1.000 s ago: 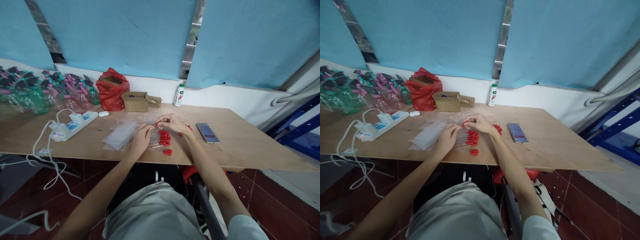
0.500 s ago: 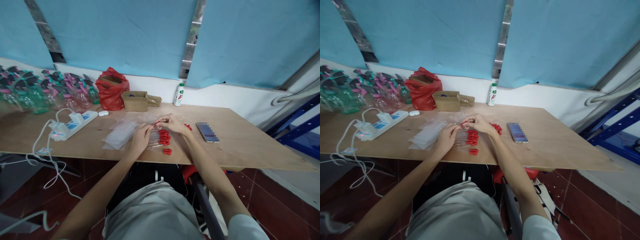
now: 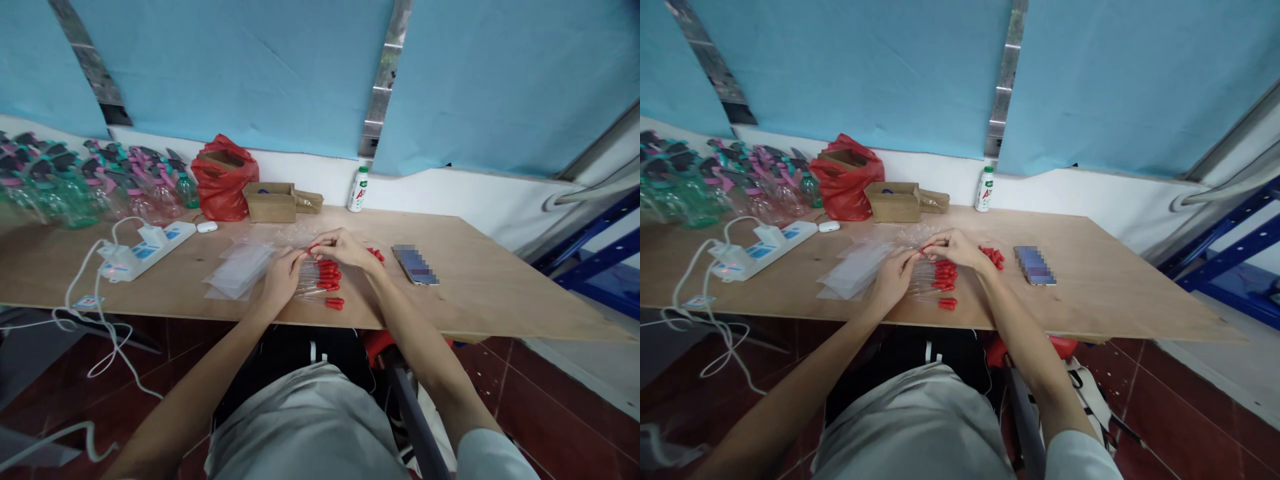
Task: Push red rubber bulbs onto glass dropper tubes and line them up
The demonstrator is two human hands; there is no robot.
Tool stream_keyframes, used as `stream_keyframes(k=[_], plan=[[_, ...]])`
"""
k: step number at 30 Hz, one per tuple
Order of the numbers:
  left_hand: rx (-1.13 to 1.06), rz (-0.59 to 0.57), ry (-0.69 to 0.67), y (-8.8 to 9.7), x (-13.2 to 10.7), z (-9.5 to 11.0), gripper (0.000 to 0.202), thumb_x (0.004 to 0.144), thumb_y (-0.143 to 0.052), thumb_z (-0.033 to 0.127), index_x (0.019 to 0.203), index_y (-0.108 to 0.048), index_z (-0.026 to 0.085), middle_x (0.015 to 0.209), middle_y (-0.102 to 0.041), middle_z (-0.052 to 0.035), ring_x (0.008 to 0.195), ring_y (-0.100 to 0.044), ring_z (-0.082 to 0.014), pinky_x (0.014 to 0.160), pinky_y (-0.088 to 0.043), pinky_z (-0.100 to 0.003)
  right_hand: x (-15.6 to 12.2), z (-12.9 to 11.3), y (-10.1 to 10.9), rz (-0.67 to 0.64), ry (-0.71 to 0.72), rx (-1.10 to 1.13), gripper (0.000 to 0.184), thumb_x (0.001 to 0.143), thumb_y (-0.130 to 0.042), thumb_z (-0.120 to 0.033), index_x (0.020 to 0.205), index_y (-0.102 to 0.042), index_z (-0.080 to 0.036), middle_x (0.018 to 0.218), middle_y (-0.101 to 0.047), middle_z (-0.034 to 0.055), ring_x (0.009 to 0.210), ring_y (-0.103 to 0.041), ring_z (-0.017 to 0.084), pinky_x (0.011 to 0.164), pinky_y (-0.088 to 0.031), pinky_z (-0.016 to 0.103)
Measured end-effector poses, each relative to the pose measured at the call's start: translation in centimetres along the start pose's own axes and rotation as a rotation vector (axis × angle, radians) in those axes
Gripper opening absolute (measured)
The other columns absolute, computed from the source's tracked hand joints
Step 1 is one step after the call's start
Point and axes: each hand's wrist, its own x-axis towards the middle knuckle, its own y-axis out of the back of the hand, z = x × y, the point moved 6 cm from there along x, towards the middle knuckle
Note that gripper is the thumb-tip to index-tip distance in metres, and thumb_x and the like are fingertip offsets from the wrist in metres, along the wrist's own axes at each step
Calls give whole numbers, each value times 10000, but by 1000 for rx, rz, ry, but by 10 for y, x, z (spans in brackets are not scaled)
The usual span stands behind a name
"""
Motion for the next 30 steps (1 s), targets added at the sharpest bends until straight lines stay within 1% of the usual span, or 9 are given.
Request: stream_keyframes(k=[3,7,11,16,19,22,27,30], plan=[[-9,6,-7,0,0,1,289,1093,-485,273,997,-744,191,886,-666,-48,865,-623,-203,825,-487,-341,0,0,-2,-14,7,20,380,795,-881,-434,1035,-829,-143,889,-825,79,781,-762,178,787,-638,319],[-23,38,21,1,0,1,285,1095,-489,298,1029,-748,198,899,-675,-51,872,-636,-202,821,-496,-338,-1,-5,-1,16,45,-2,367,803,-872,-437,1015,-821,-142,884,-820,78,783,-753,174,784,-630,312],[-20,67,28,2,0,2,260,1088,-501,283,1037,-742,200,930,-695,-53,894,-648,-203,832,-497,-335,-1,-9,0,41,84,-34,358,818,-860,-443,1001,-805,-140,889,-818,76,779,-743,167,795,-612,312],[13,49,43,-1,-1,-1,252,1083,-504,276,1001,-729,198,949,-714,-63,921,-651,-220,865,-496,-349,-1,-11,1,40,89,-103,337,846,-832,-433,997,-799,-133,857,-804,70,754,-720,161,768,-581,296],[40,12,63,-5,-1,-5,264,1086,-495,297,1041,-741,213,993,-729,-72,969,-663,-233,899,-503,-360,-3,-14,5,18,86,-225,321,866,-805,-424,1017,-811,-141,873,-802,64,744,-700,155,734,-552,280],[31,-32,79,-10,-2,-8,260,1081,-511,316,1055,-753,226,996,-744,-65,964,-676,-230,892,-510,-356,-5,-13,10,-17,74,-325,311,853,-806,-426,995,-824,-151,878,-801,57,729,-674,150,705,-529,272],[-38,-60,97,-15,-4,-11,180,1048,-578,292,1071,-750,244,1008,-778,-44,915,-693,-218,863,-521,-355,-5,-2,16,-96,25,-332,311,824,-810,-411,978,-820,-141,869,-798,60,724,-666,149,692,-527,272],[-8,-62,76,-15,-5,-10,127,1022,-622,268,1016,-747,247,987,-776,-40,962,-686,-240,907,-516,-385,-5,2,17,-140,-2,-353,302,802,-817,-386,973,-815,-138,851,-788,51,717,-665,148,683,-523,267]])
